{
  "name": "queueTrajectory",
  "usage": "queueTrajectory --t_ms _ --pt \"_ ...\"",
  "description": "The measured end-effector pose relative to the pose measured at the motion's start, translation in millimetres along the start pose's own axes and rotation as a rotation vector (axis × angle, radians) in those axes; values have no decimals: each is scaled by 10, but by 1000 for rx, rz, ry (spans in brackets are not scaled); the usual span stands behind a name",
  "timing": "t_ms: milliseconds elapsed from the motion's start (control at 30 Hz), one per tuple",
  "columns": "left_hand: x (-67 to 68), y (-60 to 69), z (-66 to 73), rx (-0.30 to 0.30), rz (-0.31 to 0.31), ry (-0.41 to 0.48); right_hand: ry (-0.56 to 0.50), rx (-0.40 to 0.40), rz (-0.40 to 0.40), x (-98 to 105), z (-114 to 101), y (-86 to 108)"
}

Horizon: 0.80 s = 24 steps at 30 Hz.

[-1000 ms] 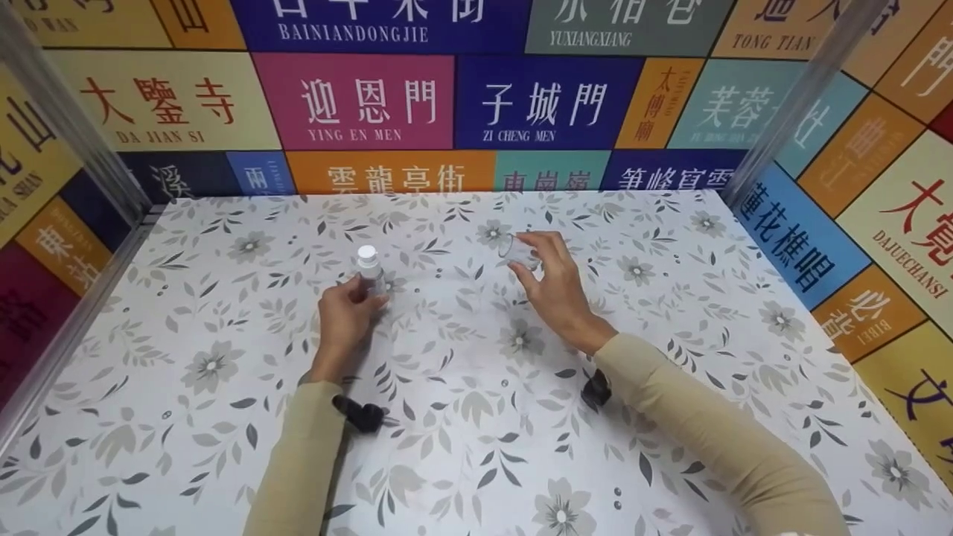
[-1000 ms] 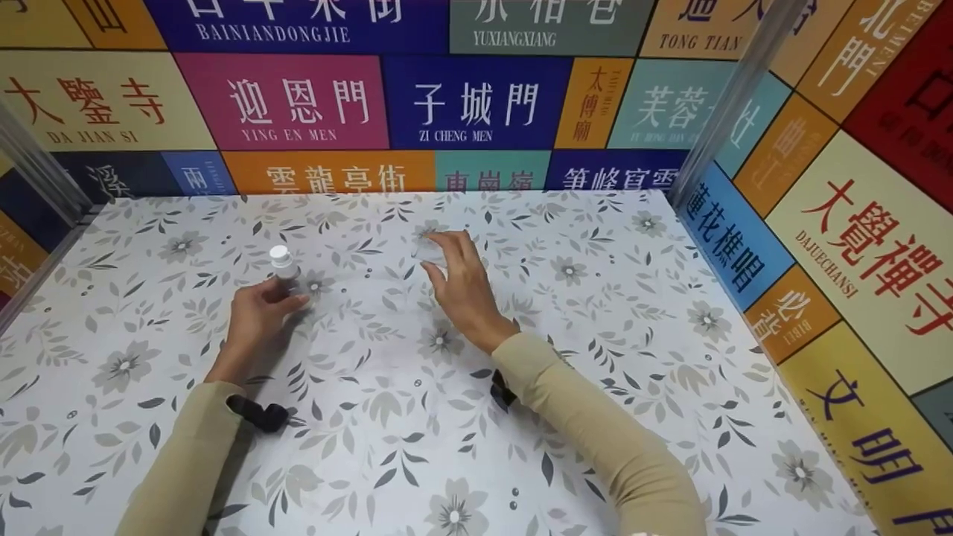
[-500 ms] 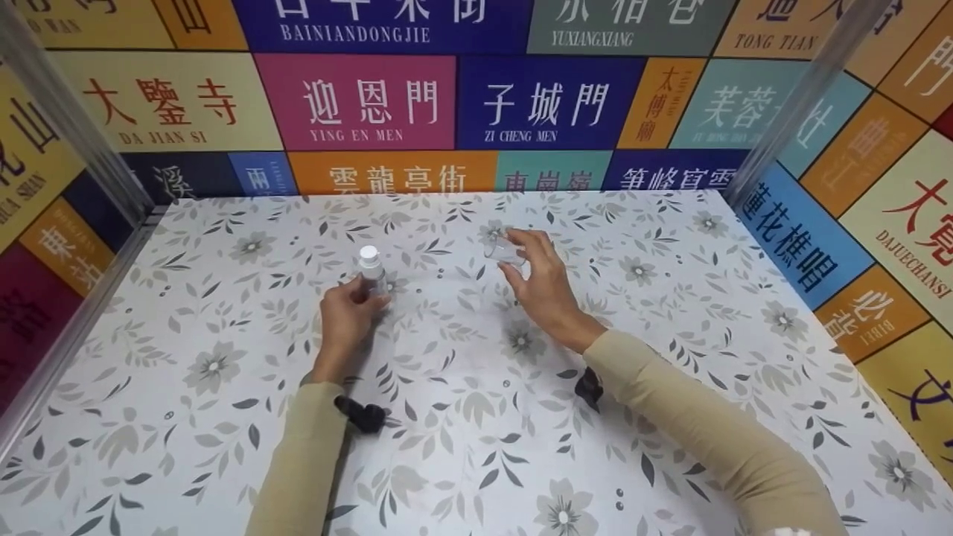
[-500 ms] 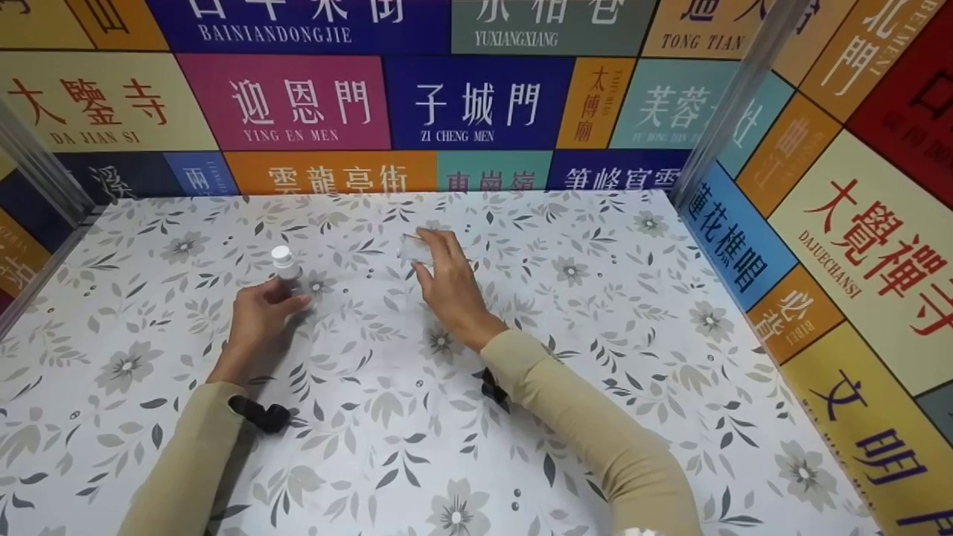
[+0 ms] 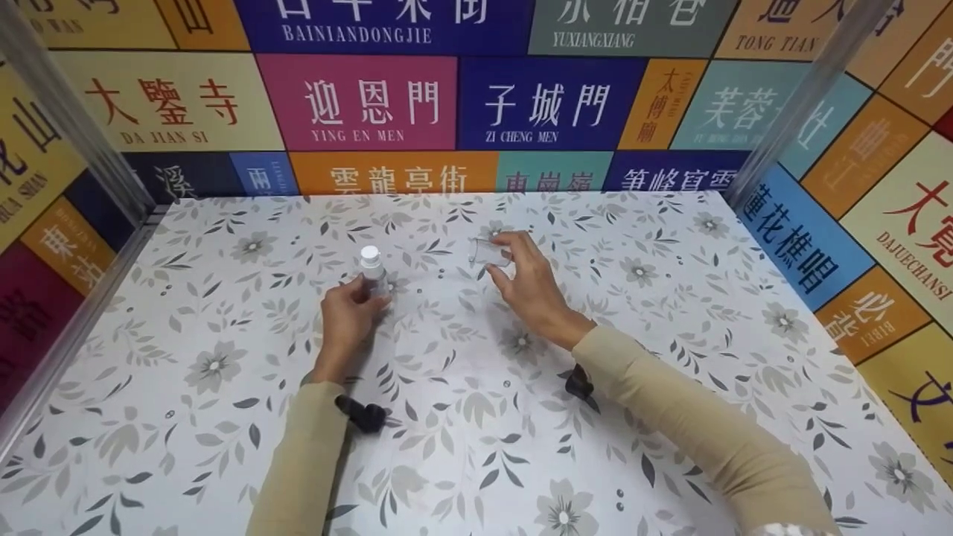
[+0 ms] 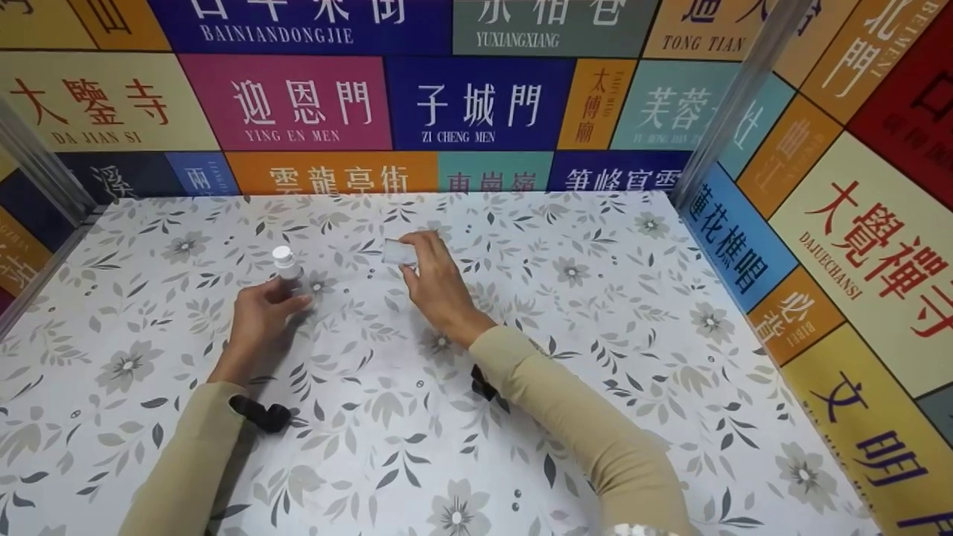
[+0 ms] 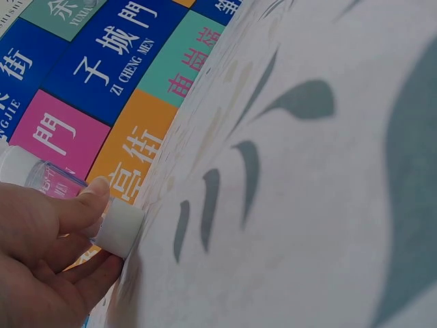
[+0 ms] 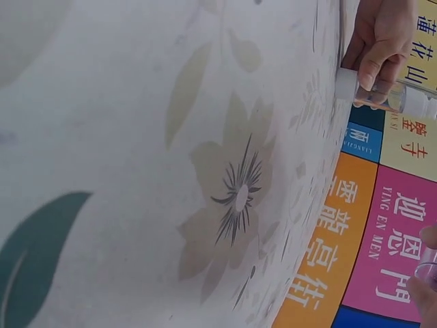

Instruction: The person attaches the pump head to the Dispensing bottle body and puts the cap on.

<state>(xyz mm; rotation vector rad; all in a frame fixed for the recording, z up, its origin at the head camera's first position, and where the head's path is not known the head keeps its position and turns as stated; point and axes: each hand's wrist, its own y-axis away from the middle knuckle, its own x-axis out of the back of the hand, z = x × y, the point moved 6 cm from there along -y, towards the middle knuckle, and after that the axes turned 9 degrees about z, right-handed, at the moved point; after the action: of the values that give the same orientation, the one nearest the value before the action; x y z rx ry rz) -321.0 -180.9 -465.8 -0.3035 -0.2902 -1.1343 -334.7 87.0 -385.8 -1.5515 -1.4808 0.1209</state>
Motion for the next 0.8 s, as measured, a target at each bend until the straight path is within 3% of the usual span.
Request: queueTrajectory --t_ms 800 --pt "-15 -13 -8 -8 -8 45 -101 63 -2 -148 -106 -129"
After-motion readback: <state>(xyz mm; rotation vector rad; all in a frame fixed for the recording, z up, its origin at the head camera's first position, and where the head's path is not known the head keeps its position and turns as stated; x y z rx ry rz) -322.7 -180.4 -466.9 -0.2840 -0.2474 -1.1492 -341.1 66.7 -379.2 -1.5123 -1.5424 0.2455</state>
